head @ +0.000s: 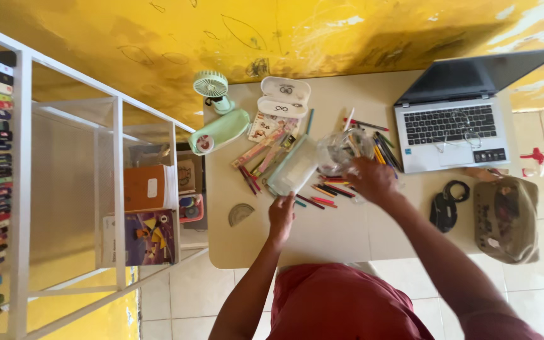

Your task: The person organizes a cluttered desk by first moving a small fan and a computer mouse to clear space. They then pick up a glass jar and systematically place various colored pencils and pens into it one by one, tidying the scattered stationery.

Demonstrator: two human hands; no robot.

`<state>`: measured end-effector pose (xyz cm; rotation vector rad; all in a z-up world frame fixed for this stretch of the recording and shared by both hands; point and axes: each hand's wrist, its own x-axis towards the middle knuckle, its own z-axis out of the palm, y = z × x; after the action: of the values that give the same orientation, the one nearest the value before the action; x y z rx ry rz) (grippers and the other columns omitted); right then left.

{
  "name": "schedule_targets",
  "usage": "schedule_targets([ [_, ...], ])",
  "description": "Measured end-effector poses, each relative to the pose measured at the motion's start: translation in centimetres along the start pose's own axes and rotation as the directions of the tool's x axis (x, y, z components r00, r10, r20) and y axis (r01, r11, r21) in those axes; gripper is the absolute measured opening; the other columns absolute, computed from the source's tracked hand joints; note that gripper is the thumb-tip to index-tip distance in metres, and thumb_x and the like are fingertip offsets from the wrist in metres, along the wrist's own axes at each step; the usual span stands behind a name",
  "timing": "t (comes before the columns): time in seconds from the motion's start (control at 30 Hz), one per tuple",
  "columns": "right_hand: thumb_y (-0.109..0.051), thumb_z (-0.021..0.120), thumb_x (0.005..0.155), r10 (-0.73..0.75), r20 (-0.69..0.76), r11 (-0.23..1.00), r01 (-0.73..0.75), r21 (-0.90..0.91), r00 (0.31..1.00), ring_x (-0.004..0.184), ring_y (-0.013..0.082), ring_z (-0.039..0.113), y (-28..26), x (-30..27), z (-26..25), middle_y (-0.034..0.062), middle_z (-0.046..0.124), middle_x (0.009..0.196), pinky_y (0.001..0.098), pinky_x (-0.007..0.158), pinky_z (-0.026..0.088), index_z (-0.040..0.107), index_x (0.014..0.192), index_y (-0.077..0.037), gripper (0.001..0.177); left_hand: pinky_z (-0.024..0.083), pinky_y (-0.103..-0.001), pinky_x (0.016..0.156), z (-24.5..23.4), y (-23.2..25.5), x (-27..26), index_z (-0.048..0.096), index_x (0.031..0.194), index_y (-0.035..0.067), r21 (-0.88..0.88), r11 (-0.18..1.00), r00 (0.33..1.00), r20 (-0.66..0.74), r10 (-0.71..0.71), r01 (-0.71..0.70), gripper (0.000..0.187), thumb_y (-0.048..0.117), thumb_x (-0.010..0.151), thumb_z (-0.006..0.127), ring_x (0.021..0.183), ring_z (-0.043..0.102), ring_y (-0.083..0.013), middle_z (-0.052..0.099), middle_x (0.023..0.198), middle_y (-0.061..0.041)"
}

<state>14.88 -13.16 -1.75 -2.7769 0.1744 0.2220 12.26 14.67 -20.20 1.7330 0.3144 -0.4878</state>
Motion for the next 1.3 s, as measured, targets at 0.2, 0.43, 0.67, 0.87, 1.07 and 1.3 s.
schedule_targets([
  [0.2,-0.036,0.077,0.081,-0.177,-0.056,0.984,0.177,-0.003,0.983,0.078,0.0293,0.074,-2.1,-4.7,2.4,0.0071,0.074,0.102,0.0452,0.062,0.058,0.071,0.117,-0.019,0.04,0.058,-0.032,0.075,5.2,4.5,-3.4,0.055,0.136,0.007,-0.229,0.973,0.991,0.118,0.066,-0.038,0.063,0.054,0.096,0.058,0.105,0.065,-0.0173,0.064,0.126,-0.007],
  [0.43,-0.041,0.071,0.09,-0.208,0.221,0.974,0.223,-0.043,0.953,0.084,0.0266,0.073,-0.7,-10.7,4.4,0.0048,0.072,0.102,0.0425,0.071,0.058,0.067,0.108,-0.017,0.03,0.059,-0.036,0.074,5.2,-1.2,-6.3,0.059,0.135,0.002,-0.279,0.935,0.972,0.143,-0.186,0.22,0.076,0.066,0.095,0.05,0.105,0.067,-0.0251,0.065,0.129,-0.011],
  [0.67,-0.04,0.064,0.096,-0.235,0.376,0.961,0.272,-0.049,0.896,0.086,0.0244,0.073,1.6,-15.3,6.5,0.0038,0.069,0.105,0.0394,0.072,0.059,0.062,0.112,-0.013,0.031,0.061,-0.037,0.077,8.8,-1.6,-12.2,0.049,0.148,0.007,-0.15,0.935,0.945,0.113,-0.308,0.322,0.087,0.073,0.09,0.049,0.111,0.066,-0.0266,0.064,0.128,-0.019],
  [0.87,-0.039,0.062,0.099,-0.263,0.387,0.944,0.318,-0.084,0.884,0.081,0.0258,0.073,2.5,-16.5,7.6,0.0053,0.069,0.103,0.0404,0.067,0.059,0.061,0.111,-0.012,0.03,0.06,-0.037,0.078,10.1,-1.1,-14.4,0.05,0.148,0.008,-0.185,0.93,0.948,0.069,-0.311,0.318,0.087,0.072,0.089,0.049,0.113,0.062,-0.0283,0.059,0.133,-0.014],
  [1.07,-0.036,0.061,0.098,-0.294,0.285,0.947,0.318,-0.04,0.912,0.077,0.0267,0.074,2.6,-16.6,8.8,0.0059,0.068,0.101,0.0405,0.065,0.059,0.061,0.107,-0.012,0.026,0.058,-0.035,0.078,9.7,-2.3,-12.7,0.05,0.146,0.009,-0.262,0.917,0.952,0.14,-0.273,0.301,0.082,0.071,0.093,0.048,0.113,0.06,-0.0245,0.059,0.135,-0.01],
  [1.3,-0.035,0.063,0.097,-0.253,0.179,0.959,0.271,-0.084,0.951,0.074,0.0275,0.073,0.9,-14.0,10.2,0.0053,0.068,0.095,0.0414,0.063,0.058,0.063,0.103,-0.013,0.023,0.056,-0.032,0.07,5.7,-3.7,-8.3,0.067,0.124,0.002,-0.14,0.973,0.981,0.094,-0.171,0.183,0.065,0.061,0.096,0.056,0.09,0.068,-0.0197,0.072,0.107,-0.007],
])
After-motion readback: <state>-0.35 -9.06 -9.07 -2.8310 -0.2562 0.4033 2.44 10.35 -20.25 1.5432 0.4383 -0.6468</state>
